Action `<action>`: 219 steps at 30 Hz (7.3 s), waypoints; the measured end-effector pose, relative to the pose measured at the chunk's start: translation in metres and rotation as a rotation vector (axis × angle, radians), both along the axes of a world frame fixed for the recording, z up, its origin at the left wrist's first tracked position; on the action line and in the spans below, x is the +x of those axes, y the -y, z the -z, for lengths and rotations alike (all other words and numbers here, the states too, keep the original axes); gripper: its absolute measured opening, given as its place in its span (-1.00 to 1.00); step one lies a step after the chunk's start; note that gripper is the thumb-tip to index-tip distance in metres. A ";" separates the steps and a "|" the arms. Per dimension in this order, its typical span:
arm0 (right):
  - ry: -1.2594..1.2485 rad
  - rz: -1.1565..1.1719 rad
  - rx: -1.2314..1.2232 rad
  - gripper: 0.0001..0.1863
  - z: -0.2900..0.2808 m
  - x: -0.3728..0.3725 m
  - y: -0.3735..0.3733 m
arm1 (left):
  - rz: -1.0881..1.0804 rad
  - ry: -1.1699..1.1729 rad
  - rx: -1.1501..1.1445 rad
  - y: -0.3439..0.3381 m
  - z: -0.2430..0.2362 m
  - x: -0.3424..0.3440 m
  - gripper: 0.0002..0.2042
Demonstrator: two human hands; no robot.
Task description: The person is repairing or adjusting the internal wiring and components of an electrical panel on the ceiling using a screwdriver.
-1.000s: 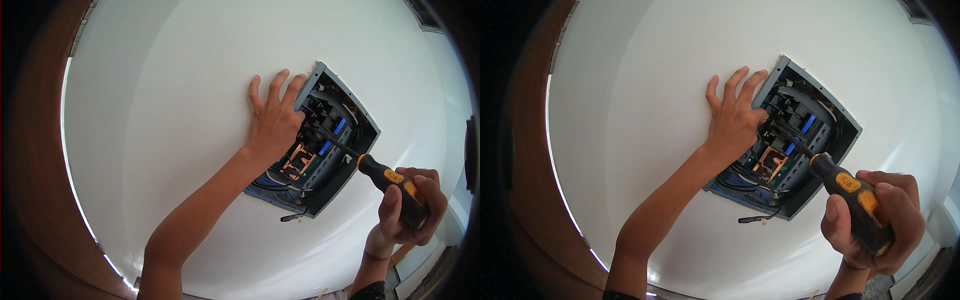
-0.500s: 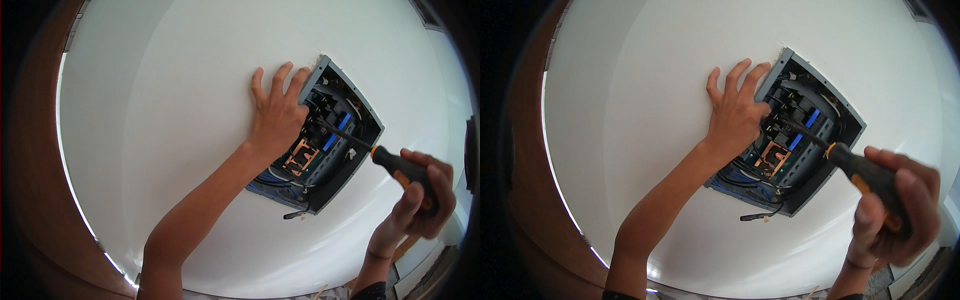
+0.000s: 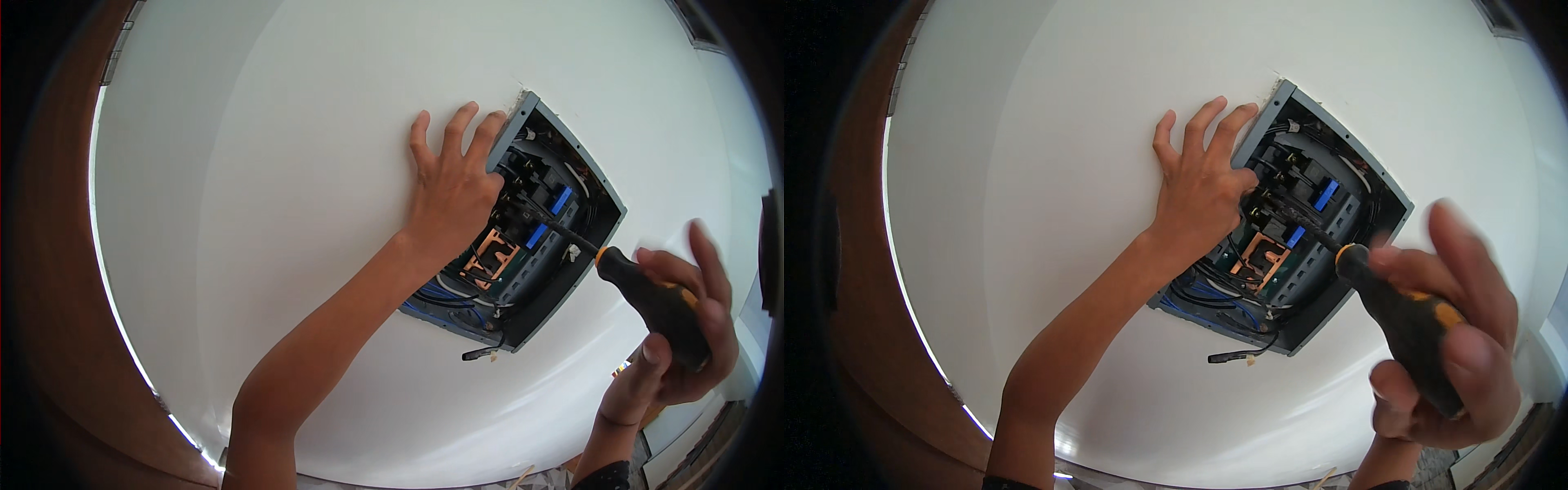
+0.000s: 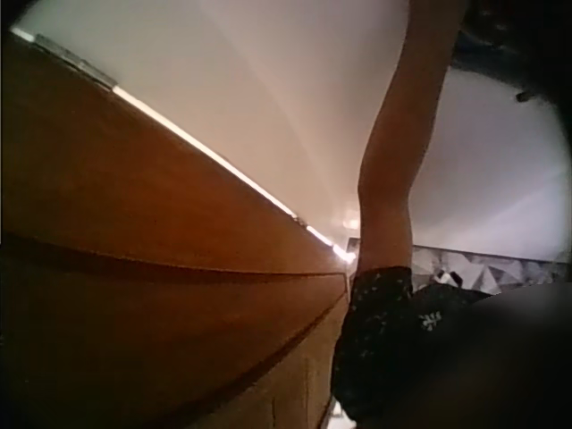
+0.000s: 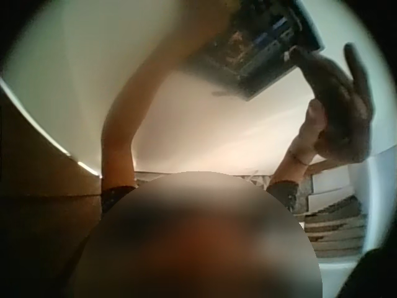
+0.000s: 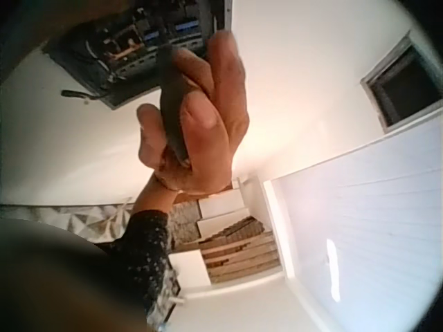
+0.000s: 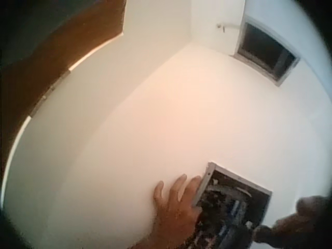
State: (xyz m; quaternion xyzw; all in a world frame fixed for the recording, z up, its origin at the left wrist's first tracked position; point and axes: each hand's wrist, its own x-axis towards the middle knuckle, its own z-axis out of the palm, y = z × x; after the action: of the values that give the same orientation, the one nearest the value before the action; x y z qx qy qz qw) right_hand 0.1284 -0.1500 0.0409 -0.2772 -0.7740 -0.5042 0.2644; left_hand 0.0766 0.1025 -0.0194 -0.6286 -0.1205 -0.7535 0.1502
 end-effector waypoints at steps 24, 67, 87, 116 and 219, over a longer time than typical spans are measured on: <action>0.245 0.157 -0.120 -0.50 -0.026 -0.017 0.017 | 0.007 0.010 0.018 0.001 -0.001 0.004 -0.89; -0.216 0.156 0.198 -0.47 0.001 -0.016 0.005 | 0.046 -0.028 0.017 0.004 -0.010 -0.001 -0.83; 0.246 0.380 -0.017 -0.61 -0.009 -0.037 0.030 | 0.070 -0.080 -0.027 0.001 -0.009 -0.002 -0.89; 0.313 0.612 0.000 -0.64 -0.008 -0.054 0.043 | 0.037 -0.034 -0.017 0.005 -0.009 0.004 -0.89; 0.103 0.137 -0.043 -0.34 -0.013 -0.030 0.007 | 0.073 -0.045 0.015 -0.001 -0.007 -0.002 -0.90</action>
State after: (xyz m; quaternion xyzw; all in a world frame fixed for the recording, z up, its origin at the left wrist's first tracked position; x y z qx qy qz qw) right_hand 0.0987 -0.1566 0.0534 -0.3087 -0.7764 -0.5180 0.1835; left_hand 0.0742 0.1040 -0.0125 -0.6483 -0.0886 -0.7449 0.1301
